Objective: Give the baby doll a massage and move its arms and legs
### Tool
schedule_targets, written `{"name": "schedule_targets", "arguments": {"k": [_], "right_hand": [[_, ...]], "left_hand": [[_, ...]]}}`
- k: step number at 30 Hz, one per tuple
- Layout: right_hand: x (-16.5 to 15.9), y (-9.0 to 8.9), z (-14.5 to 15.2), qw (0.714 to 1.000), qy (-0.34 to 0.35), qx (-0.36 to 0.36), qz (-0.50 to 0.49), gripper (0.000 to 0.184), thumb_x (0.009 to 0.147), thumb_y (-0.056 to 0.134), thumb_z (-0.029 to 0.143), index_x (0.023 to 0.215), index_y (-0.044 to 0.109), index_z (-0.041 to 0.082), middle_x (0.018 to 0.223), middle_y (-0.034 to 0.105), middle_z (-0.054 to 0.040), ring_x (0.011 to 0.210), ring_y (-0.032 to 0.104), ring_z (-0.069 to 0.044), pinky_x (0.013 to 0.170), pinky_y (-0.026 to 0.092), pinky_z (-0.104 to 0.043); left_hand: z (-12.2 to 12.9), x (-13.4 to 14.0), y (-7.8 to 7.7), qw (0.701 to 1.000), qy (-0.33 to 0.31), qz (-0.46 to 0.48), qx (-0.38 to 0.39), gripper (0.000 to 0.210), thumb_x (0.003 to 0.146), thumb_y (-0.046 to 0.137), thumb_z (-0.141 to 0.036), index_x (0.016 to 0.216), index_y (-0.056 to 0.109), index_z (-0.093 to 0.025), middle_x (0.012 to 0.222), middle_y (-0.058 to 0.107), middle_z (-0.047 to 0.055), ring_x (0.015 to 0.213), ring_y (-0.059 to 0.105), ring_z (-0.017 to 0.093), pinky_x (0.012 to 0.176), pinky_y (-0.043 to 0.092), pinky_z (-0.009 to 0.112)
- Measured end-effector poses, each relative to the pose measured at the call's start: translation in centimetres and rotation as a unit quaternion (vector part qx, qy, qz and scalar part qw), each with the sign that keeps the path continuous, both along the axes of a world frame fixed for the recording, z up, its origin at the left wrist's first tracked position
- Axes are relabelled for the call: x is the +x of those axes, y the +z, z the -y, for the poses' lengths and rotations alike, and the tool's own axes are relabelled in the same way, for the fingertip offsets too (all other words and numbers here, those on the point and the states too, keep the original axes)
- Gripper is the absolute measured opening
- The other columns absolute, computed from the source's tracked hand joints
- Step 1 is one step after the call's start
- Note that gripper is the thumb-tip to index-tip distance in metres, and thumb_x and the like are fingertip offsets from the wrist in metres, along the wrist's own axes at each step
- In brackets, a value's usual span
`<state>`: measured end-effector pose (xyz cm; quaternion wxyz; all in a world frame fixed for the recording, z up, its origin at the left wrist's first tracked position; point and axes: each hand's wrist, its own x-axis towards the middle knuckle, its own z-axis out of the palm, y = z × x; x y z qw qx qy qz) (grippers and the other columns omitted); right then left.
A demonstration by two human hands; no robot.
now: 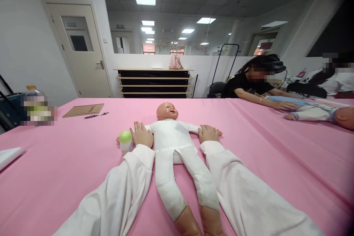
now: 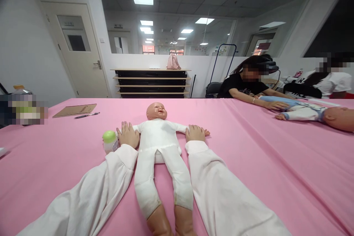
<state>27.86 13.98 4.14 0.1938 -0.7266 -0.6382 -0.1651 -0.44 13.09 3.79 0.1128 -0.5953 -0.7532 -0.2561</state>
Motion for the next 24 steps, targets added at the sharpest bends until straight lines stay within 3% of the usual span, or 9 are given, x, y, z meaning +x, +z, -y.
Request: {"name": "schedule_targets", "arguments": {"k": [3, 7, 10, 13, 20, 24], "right_hand": [[-0.8, 0.1, 0.3, 0.997, 0.080, 0.014, 0.009, 0.043, 0.085, 0.033, 0.023, 0.124, 0.044, 0.012, 0.130, 0.046, -0.0115, 0.120, 0.041, -0.022, 0.100, 0.026, -0.040], [-1.8, 0.3, 0.6, 0.983, 0.168, -0.064, 0.044, 0.046, 0.085, 0.032, 0.019, 0.130, 0.038, 0.020, 0.138, 0.037, -0.0034, 0.124, 0.036, -0.018, 0.103, 0.025, -0.040], [-1.9, 0.5, 0.7, 0.984, 0.148, -0.085, 0.043, 0.045, 0.085, 0.034, 0.021, 0.130, 0.039, 0.024, 0.132, 0.045, -0.0024, 0.117, 0.043, -0.019, 0.096, 0.033, -0.036], [-1.8, 0.9, 0.8, 0.989, 0.112, -0.092, 0.043, 0.043, 0.086, 0.035, 0.024, 0.128, 0.042, 0.030, 0.125, 0.052, -0.0024, 0.108, 0.049, -0.021, 0.086, 0.038, -0.034], [-1.9, 0.9, 0.7, 0.991, 0.073, -0.094, 0.055, 0.044, 0.085, 0.038, 0.018, 0.127, 0.044, 0.032, 0.119, 0.055, -0.0068, 0.103, 0.047, -0.020, 0.087, 0.032, -0.034], [-2.3, 0.4, 0.7, 0.993, 0.066, -0.087, 0.051, 0.045, 0.083, 0.039, 0.017, 0.127, 0.043, 0.029, 0.117, 0.055, -0.0091, 0.103, 0.046, -0.022, 0.088, 0.031, -0.035]], "left_hand": [[0.0, 0.2, 0.1, 0.999, -0.023, -0.010, 0.023, 0.055, 0.081, 0.031, -0.023, 0.132, 0.033, -0.002, 0.140, 0.030, 0.015, 0.133, 0.019, 0.025, 0.107, 0.011, 0.052], [-0.2, 0.3, -0.1, 0.990, -0.137, -0.032, -0.027, 0.052, 0.081, 0.027, -0.014, 0.133, 0.034, -0.010, 0.139, 0.034, 0.008, 0.131, 0.024, 0.019, 0.107, 0.014, 0.049], [-0.4, 0.1, -0.3, 0.978, -0.189, -0.048, -0.078, 0.050, 0.085, 0.022, -0.015, 0.134, 0.032, -0.014, 0.137, 0.039, 0.006, 0.129, 0.030, 0.018, 0.107, 0.014, 0.049], [-0.5, -0.1, -0.4, 0.979, -0.179, -0.054, -0.086, 0.050, 0.087, 0.019, -0.016, 0.135, 0.030, -0.015, 0.138, 0.037, 0.005, 0.130, 0.028, 0.019, 0.108, 0.013, 0.049], [-1.0, -0.4, 0.0, 0.980, -0.157, -0.073, -0.093, 0.050, 0.086, 0.018, -0.011, 0.134, 0.033, -0.014, 0.138, 0.037, 0.005, 0.130, 0.028, 0.019, 0.108, 0.016, 0.044], [-1.3, -0.5, -0.2, 0.985, -0.139, -0.064, -0.076, 0.050, 0.086, 0.019, -0.013, 0.133, 0.036, -0.020, 0.137, 0.038, 0.003, 0.132, 0.023, 0.019, 0.108, 0.010, 0.048]]}}
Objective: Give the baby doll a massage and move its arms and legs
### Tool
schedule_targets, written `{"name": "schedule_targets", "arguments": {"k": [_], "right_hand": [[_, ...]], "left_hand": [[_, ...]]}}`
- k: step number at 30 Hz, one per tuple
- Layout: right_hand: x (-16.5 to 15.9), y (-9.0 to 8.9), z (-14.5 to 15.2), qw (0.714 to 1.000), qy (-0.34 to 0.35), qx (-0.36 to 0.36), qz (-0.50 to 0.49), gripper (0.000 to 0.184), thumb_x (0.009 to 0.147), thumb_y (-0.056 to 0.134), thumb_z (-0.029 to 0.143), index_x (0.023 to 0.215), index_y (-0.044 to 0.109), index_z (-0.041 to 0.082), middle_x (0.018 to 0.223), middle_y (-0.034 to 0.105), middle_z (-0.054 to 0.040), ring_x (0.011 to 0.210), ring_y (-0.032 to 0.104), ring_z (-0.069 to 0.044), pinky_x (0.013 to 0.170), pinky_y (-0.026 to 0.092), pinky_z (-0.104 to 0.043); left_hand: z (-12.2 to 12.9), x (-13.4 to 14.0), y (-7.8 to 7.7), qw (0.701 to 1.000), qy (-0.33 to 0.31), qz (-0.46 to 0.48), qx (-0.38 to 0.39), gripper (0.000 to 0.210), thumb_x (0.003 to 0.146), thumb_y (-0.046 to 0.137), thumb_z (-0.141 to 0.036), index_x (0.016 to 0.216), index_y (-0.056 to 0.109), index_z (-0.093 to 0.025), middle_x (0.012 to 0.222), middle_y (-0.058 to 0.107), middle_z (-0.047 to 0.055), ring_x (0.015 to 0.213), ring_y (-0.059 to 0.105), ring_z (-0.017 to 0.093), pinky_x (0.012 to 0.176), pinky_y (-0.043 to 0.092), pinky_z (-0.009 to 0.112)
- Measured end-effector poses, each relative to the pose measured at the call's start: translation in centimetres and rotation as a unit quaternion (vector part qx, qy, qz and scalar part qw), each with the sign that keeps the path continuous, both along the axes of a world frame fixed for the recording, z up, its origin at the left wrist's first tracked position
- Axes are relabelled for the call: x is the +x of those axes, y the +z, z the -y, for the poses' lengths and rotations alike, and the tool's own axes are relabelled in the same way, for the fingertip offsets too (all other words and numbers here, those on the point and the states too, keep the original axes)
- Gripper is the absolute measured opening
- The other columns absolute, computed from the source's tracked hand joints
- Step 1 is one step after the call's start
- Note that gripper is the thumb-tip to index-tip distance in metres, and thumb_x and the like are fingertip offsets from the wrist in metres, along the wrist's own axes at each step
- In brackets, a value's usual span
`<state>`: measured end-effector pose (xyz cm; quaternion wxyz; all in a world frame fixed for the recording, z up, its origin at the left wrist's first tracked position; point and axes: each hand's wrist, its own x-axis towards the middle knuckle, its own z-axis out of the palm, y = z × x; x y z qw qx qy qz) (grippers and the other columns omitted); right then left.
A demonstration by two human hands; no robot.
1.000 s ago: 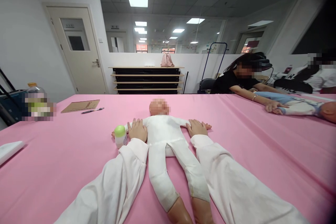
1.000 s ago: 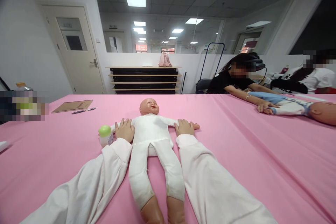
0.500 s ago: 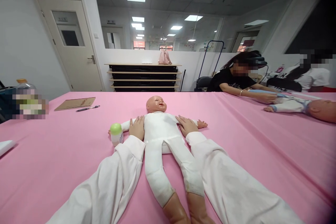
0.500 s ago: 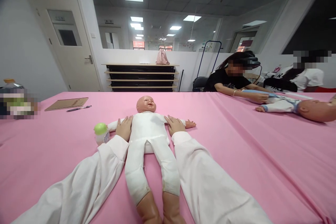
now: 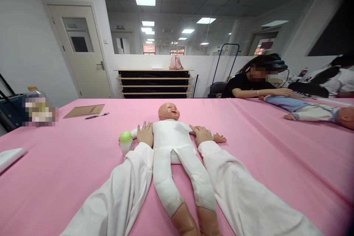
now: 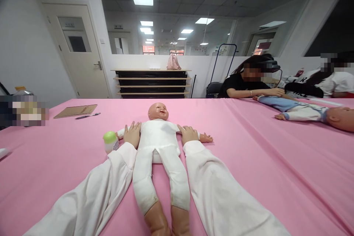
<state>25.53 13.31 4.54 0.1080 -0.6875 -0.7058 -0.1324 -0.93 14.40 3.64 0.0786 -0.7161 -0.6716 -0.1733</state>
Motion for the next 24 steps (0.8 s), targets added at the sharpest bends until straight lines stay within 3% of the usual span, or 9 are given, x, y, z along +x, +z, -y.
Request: {"name": "schedule_targets", "arguments": {"k": [5, 8, 12, 17, 20, 24], "right_hand": [[-0.2, -0.2, 0.1, 1.000, 0.010, 0.011, -0.008, 0.052, 0.079, 0.039, 0.013, 0.131, 0.039, 0.021, 0.123, 0.051, -0.0121, 0.110, 0.043, -0.024, 0.092, 0.030, -0.039], [-0.5, 0.0, 0.3, 0.999, 0.037, 0.024, -0.011, 0.057, 0.079, 0.037, 0.011, 0.135, 0.029, 0.012, 0.134, 0.040, -0.0143, 0.118, 0.037, -0.024, 0.096, 0.028, -0.038], [-1.1, 0.2, 0.5, 0.995, 0.092, 0.025, -0.003, 0.059, 0.080, 0.035, 0.014, 0.137, 0.023, 0.010, 0.142, 0.028, -0.0121, 0.126, 0.030, -0.021, 0.101, 0.026, -0.036], [-1.6, -0.3, 0.6, 0.992, 0.128, 0.002, 0.008, 0.048, 0.086, 0.036, 0.023, 0.134, 0.032, 0.025, 0.140, 0.034, -0.0031, 0.127, 0.031, -0.018, 0.101, 0.027, -0.033], [-1.3, -0.5, 0.4, 0.995, 0.100, 0.006, 0.004, 0.043, 0.088, 0.039, 0.031, 0.130, 0.036, 0.023, 0.137, 0.037, -0.0074, 0.124, 0.035, -0.022, 0.101, 0.029, -0.040], [-0.3, -0.5, 0.3, 0.999, 0.033, 0.026, -0.002, 0.039, 0.085, 0.049, 0.036, 0.119, 0.046, 0.017, 0.124, 0.046, -0.0090, 0.109, 0.048, -0.022, 0.092, 0.039, -0.047]], "left_hand": [[-0.1, -0.1, -0.2, 1.000, 0.012, 0.004, 0.022, 0.050, 0.085, 0.022, -0.013, 0.132, 0.038, -0.021, 0.138, 0.037, 0.003, 0.133, 0.018, 0.020, 0.106, 0.006, 0.053], [0.1, 0.0, 0.0, 0.999, 0.011, 0.020, 0.038, 0.050, 0.084, 0.024, -0.013, 0.133, 0.036, -0.019, 0.139, 0.035, 0.004, 0.133, 0.019, 0.019, 0.107, 0.010, 0.053], [0.6, 0.3, 0.5, 0.998, -0.040, 0.009, 0.038, 0.051, 0.086, 0.023, -0.015, 0.136, 0.029, -0.019, 0.142, 0.030, 0.004, 0.133, 0.020, 0.019, 0.106, 0.017, 0.049], [0.8, 0.3, 0.5, 0.996, -0.085, -0.022, -0.022, 0.051, 0.088, 0.021, -0.018, 0.138, 0.022, -0.025, 0.144, 0.025, 0.000, 0.132, 0.024, 0.018, 0.106, 0.017, 0.048], [0.7, 0.1, 0.1, 0.997, -0.066, -0.013, -0.026, 0.050, 0.088, 0.021, -0.020, 0.138, 0.023, -0.024, 0.142, 0.030, 0.001, 0.130, 0.027, 0.018, 0.107, 0.015, 0.046], [0.6, -0.3, -0.4, 1.000, -0.012, 0.003, -0.002, 0.050, 0.085, 0.025, -0.018, 0.134, 0.033, -0.021, 0.137, 0.039, 0.003, 0.132, 0.023, 0.020, 0.108, 0.009, 0.048]]}}
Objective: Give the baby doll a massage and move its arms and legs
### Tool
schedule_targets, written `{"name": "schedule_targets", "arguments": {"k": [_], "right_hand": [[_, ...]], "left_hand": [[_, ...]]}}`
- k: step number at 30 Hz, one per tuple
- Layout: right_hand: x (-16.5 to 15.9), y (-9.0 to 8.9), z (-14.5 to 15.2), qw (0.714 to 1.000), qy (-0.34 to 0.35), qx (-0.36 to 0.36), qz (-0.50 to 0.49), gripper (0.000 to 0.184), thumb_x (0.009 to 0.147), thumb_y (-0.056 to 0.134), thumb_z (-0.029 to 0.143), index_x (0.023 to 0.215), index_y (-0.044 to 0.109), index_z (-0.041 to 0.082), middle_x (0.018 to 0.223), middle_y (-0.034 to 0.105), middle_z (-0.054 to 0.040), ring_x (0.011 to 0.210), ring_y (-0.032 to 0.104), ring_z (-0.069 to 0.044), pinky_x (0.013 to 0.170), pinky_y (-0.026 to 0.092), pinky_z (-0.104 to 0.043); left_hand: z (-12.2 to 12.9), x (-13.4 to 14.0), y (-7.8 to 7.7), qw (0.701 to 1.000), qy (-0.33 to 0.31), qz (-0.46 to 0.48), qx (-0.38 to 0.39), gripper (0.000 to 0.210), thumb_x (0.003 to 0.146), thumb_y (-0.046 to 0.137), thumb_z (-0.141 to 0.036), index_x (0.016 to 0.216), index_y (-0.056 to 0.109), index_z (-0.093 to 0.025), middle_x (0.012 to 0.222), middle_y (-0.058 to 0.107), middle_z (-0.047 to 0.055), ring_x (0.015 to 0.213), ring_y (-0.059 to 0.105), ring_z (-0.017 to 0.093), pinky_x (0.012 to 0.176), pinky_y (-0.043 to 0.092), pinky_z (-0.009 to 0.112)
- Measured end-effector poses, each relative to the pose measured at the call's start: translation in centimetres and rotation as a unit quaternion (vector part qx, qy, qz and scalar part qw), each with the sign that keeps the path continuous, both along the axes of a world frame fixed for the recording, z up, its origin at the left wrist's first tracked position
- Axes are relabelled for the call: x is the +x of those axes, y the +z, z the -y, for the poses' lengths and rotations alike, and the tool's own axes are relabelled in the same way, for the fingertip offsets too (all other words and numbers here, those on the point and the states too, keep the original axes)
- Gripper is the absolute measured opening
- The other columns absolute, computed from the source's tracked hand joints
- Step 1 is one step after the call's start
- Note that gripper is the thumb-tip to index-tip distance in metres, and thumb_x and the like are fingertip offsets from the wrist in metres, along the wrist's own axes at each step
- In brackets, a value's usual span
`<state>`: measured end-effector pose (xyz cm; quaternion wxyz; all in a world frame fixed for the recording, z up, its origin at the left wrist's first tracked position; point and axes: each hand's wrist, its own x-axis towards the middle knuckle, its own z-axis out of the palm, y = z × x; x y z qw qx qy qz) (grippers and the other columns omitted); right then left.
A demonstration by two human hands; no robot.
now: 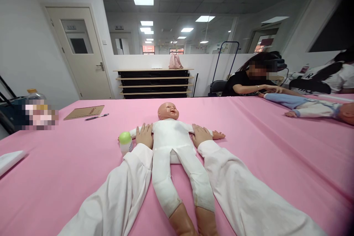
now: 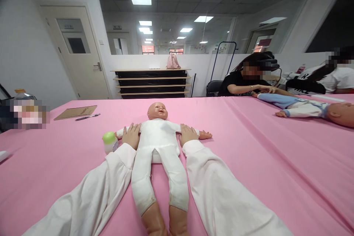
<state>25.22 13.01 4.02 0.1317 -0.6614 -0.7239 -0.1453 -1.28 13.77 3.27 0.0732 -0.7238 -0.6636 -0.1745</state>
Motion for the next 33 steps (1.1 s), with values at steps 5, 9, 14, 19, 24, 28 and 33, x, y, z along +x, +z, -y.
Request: {"name": "schedule_targets", "arguments": {"k": [5, 9, 14, 19, 24, 28, 33], "right_hand": [[0.7, 0.0, 0.2, 0.997, -0.075, 0.021, -0.012, 0.045, 0.083, 0.050, 0.029, 0.124, 0.042, 0.012, 0.132, 0.039, -0.0161, 0.118, 0.040, -0.027, 0.099, 0.028, -0.049], [-0.4, 0.3, 0.3, 0.999, -0.032, 0.040, -0.007, 0.059, 0.077, 0.042, 0.014, 0.134, 0.027, 0.009, 0.142, 0.025, -0.0155, 0.129, 0.028, -0.023, 0.105, 0.020, -0.045], [-1.4, 0.8, 0.2, 0.995, 0.088, -0.053, -0.003, 0.054, 0.082, 0.032, 0.019, 0.136, 0.027, 0.012, 0.142, 0.028, -0.0068, 0.130, 0.028, -0.017, 0.106, 0.023, -0.038], [-0.7, 0.3, 0.0, 0.998, 0.044, -0.044, -0.011, 0.050, 0.083, 0.035, 0.023, 0.132, 0.034, 0.013, 0.138, 0.037, -0.0081, 0.126, 0.034, -0.019, 0.104, 0.025, -0.037], [0.2, 0.3, 0.2, 0.999, -0.049, -0.015, -0.001, 0.044, 0.079, 0.043, 0.023, 0.119, 0.047, 0.006, 0.122, 0.052, -0.0156, 0.114, 0.046, -0.025, 0.098, 0.030, -0.037], [0.7, 0.3, 0.5, 0.991, -0.134, 0.015, -0.005, 0.039, 0.075, 0.046, 0.025, 0.106, 0.054, 0.002, 0.108, 0.058, -0.0209, 0.104, 0.051, -0.028, 0.097, 0.028, -0.044], [0.3, 0.4, 0.4, 0.993, -0.101, 0.066, 0.013, 0.061, 0.072, 0.045, 0.019, 0.130, 0.032, 0.003, 0.138, 0.033, -0.0182, 0.127, 0.030, -0.027, 0.104, 0.016, -0.048]], "left_hand": [[0.3, -0.1, 0.1, 0.995, 0.095, 0.007, 0.033, 0.052, 0.080, 0.031, -0.016, 0.131, 0.038, -0.013, 0.136, 0.039, 0.010, 0.133, 0.017, 0.025, 0.107, 0.005, 0.053], [0.2, 0.2, 0.2, 0.997, 0.059, -0.007, 0.051, 0.054, 0.082, 0.026, -0.015, 0.136, 0.028, -0.013, 0.140, 0.033, 0.009, 0.133, 0.018, 0.022, 0.106, 0.008, 0.053], [-0.4, 0.4, -0.1, 0.997, -0.062, -0.037, 0.022, 0.051, 0.087, 0.016, -0.018, 0.137, 0.025, -0.022, 0.142, 0.029, 0.002, 0.132, 0.023, 0.017, 0.106, 0.012, 0.051], [-0.5, 0.1, -0.4, 0.999, -0.048, -0.016, 0.008, 0.050, 0.087, 0.021, -0.019, 0.136, 0.029, -0.021, 0.138, 0.037, 0.003, 0.129, 0.029, 0.017, 0.108, 0.010, 0.045], [-0.2, -0.2, -0.3, 1.000, 0.005, -0.002, 0.016, 0.047, 0.083, 0.030, -0.022, 0.129, 0.039, -0.017, 0.134, 0.043, 0.007, 0.127, 0.031, 0.018, 0.108, 0.009, 0.044], [0.1, -0.2, -0.1, 0.994, 0.100, -0.002, 0.034, 0.050, 0.078, 0.035, -0.020, 0.126, 0.042, -0.008, 0.133, 0.042, 0.016, 0.128, 0.030, 0.024, 0.107, 0.008, 0.048], [0.1, 0.2, 0.2, 0.993, 0.097, -0.021, 0.057, 0.057, 0.079, 0.032, -0.018, 0.135, 0.029, -0.005, 0.141, 0.027, 0.016, 0.133, 0.019, 0.025, 0.106, 0.008, 0.051]]}}
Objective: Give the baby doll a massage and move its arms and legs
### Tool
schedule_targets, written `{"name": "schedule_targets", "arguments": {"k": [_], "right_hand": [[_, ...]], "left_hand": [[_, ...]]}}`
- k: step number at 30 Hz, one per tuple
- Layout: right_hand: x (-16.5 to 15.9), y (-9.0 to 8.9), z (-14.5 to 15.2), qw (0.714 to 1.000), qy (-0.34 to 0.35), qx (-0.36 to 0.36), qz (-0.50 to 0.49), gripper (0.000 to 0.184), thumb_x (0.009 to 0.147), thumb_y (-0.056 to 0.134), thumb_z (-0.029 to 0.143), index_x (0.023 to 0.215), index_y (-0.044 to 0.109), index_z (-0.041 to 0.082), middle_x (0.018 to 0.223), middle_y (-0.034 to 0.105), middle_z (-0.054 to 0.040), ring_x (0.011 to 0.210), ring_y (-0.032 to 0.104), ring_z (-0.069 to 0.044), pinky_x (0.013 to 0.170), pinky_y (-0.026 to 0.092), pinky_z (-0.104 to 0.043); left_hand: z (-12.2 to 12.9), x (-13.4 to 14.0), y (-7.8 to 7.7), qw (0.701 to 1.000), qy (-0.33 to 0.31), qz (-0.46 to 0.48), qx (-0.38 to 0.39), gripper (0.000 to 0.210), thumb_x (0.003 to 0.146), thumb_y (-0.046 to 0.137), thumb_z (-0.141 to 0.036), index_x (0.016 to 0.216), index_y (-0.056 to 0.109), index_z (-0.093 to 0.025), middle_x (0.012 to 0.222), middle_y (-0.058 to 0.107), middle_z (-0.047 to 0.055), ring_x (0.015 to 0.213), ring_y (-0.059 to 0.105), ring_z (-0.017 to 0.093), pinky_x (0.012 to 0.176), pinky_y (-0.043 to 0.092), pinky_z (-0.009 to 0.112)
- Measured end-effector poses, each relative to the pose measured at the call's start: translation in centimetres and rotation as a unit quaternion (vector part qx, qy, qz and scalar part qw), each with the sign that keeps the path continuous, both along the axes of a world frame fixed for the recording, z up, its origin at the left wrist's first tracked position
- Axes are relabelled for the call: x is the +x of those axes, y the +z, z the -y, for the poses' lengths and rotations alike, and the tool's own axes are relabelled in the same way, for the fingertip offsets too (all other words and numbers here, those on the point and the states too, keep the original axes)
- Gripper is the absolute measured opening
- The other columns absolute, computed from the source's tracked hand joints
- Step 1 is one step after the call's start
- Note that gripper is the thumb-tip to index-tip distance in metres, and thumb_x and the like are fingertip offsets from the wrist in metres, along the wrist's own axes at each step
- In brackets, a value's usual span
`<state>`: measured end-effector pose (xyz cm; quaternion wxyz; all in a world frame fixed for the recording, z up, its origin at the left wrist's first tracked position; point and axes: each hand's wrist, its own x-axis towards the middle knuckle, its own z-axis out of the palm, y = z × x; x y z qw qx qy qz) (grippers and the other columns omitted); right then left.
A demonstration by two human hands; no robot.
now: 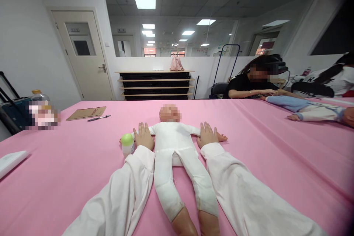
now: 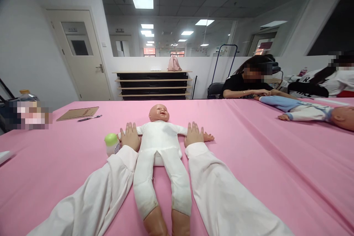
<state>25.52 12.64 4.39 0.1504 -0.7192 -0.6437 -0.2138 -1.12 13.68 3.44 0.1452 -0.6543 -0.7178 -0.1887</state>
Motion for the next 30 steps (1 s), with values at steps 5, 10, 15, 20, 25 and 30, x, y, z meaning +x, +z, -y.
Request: {"name": "schedule_targets", "arguments": {"k": [5, 10, 15, 20, 25, 30], "right_hand": [[-1.1, 0.5, -0.3, 0.985, 0.151, -0.080, 0.002, 0.058, 0.079, 0.035, 0.017, 0.136, 0.025, 0.011, 0.143, 0.025, -0.0073, 0.130, 0.027, -0.018, 0.104, 0.024, -0.037], [-1.0, 0.2, -0.4, 0.980, 0.146, -0.131, -0.015, 0.050, 0.084, 0.032, 0.023, 0.134, 0.032, 0.017, 0.140, 0.034, -0.0035, 0.127, 0.032, -0.017, 0.105, 0.022, -0.038], [-0.3, 0.0, -0.3, 0.992, 0.082, -0.093, -0.020, 0.046, 0.081, 0.040, 0.026, 0.124, 0.043, 0.010, 0.126, 0.050, -0.0114, 0.116, 0.043, -0.023, 0.099, 0.027, -0.038], [0.3, 0.1, -0.1, 0.998, -0.012, -0.063, -0.021, 0.036, 0.076, 0.044, 0.025, 0.104, 0.054, 0.004, 0.105, 0.060, -0.0176, 0.101, 0.051, -0.027, 0.094, 0.028, -0.041], [0.5, -0.2, 0.0, 0.998, -0.062, -0.024, -0.018, 0.056, 0.072, 0.049, 0.029, 0.119, 0.044, -0.001, 0.125, 0.047, -0.0233, 0.120, 0.037, -0.032, 0.102, 0.012, -0.051], [-0.6, 0.2, -0.1, 0.997, 0.077, -0.026, 0.013, 0.064, 0.074, 0.042, 0.015, 0.135, 0.026, 0.009, 0.143, 0.024, -0.0114, 0.131, 0.023, -0.021, 0.106, 0.016, -0.044]], "left_hand": [[-0.7, 0.2, -0.2, 0.988, -0.149, -0.033, -0.028, 0.052, 0.086, 0.018, -0.018, 0.138, 0.023, -0.019, 0.144, 0.023, 0.003, 0.133, 0.018, 0.017, 0.107, 0.012, 0.048], [-1.0, -0.1, -0.7, 0.986, -0.160, -0.018, -0.051, 0.051, 0.087, 0.019, -0.019, 0.137, 0.025, -0.019, 0.140, 0.033, 0.003, 0.129, 0.029, 0.017, 0.107, 0.014, 0.046], [-0.8, -0.3, -0.7, 0.992, -0.120, 0.007, -0.041, 0.047, 0.085, 0.027, -0.022, 0.130, 0.038, -0.015, 0.132, 0.045, 0.007, 0.126, 0.034, 0.019, 0.107, 0.016, 0.046], [-0.5, -0.4, -0.5, 0.999, -0.048, 0.010, -0.016, 0.045, 0.080, 0.033, -0.020, 0.122, 0.047, -0.011, 0.127, 0.050, 0.012, 0.125, 0.033, 0.022, 0.106, 0.012, 0.048], [-0.3, -0.3, -0.3, 0.998, 0.060, -0.001, 0.004, 0.058, 0.075, 0.043, -0.024, 0.129, 0.039, -0.004, 0.137, 0.032, 0.023, 0.131, 0.019, 0.031, 0.105, 0.009, 0.052], [-0.4, 0.1, -0.1, 0.998, -0.059, -0.027, -0.004, 0.054, 0.083, 0.027, -0.020, 0.137, 0.026, -0.013, 0.145, 0.022, 0.009, 0.134, 0.015, 0.022, 0.105, 0.010, 0.054]]}}
